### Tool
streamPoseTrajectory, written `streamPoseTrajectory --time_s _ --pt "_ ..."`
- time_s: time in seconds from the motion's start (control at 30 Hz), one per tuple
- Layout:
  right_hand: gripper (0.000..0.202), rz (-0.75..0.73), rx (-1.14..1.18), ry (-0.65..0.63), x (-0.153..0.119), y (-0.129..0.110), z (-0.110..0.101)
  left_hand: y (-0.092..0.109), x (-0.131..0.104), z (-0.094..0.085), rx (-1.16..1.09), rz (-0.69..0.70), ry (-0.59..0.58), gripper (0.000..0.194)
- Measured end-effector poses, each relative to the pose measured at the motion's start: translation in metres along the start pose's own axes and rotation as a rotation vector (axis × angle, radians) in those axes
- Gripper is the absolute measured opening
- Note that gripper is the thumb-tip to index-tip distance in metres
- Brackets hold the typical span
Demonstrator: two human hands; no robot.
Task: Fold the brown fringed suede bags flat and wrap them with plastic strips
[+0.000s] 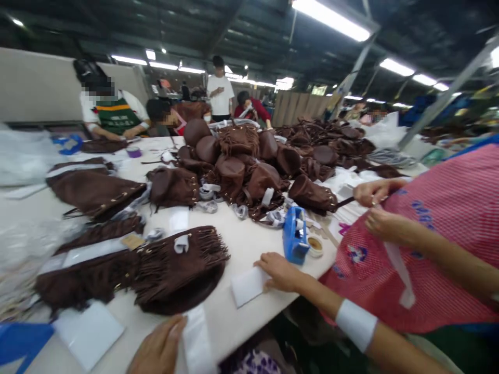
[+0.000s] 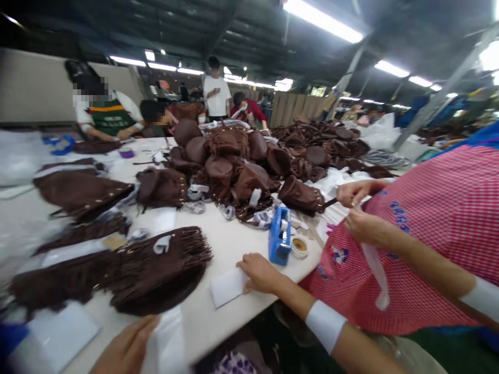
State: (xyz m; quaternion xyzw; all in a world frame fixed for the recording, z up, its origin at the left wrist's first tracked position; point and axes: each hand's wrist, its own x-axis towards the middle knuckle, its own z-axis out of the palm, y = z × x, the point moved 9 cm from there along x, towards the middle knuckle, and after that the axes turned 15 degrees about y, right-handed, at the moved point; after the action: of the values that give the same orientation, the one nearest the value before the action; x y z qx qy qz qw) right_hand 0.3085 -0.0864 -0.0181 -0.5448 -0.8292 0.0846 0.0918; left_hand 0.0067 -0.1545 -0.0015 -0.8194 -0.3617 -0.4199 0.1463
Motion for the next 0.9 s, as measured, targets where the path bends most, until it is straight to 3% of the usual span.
streamPoseTrajectory --time_s 0.07,0.13,0.23,0.3,0.37,0.47,0.57,0.67,0.9 --pt "0.036 0.027 0.002 -0.005 0.002 -0.001 -0.005 0.019 -0.011 0.005 0.072 0.083 -0.060 0.039" --pt "0.017 0.013 0.020 -0.008 0.002 -0.008 -0.015 0.024 -0.017 0.011 0.165 0.109 -0.114 0.042" --pt "0.013 0.060 0.199 0.053 -0.004 -0.020 -0.032 0.006 -0.012 0.006 0.258 0.046 -0.151 0.039" --pt "0.018 0.229 0.530 0.108 -0.011 -0.028 -0.031 -0.013 -0.004 -0.006 0.304 -0.022 -0.124 0.035" --pt "0.026 0.484 0.912 0.132 -0.022 -0.039 -0.009 -0.032 0.006 -0.020 0.352 -0.103 -0.053 0.030" --pt "0.033 0.824 1.342 0.070 -0.037 -0.079 0.046 -0.048 0.023 -0.030 0.363 -0.159 0.026 0.033" --pt "0.045 0.961 1.590 -0.120 -0.040 -0.139 0.093 -0.054 0.038 -0.022 0.324 -0.120 0.006 0.036" --pt "0.051 0.982 1.673 -0.242 -0.031 -0.179 0.117 -0.057 0.044 -0.008 0.264 -0.051 -0.073 0.034" --pt "0.044 1.244 1.687 0.112 -0.016 -0.175 0.131 -0.072 0.042 0.001 0.083 -0.017 -0.133 0.031"
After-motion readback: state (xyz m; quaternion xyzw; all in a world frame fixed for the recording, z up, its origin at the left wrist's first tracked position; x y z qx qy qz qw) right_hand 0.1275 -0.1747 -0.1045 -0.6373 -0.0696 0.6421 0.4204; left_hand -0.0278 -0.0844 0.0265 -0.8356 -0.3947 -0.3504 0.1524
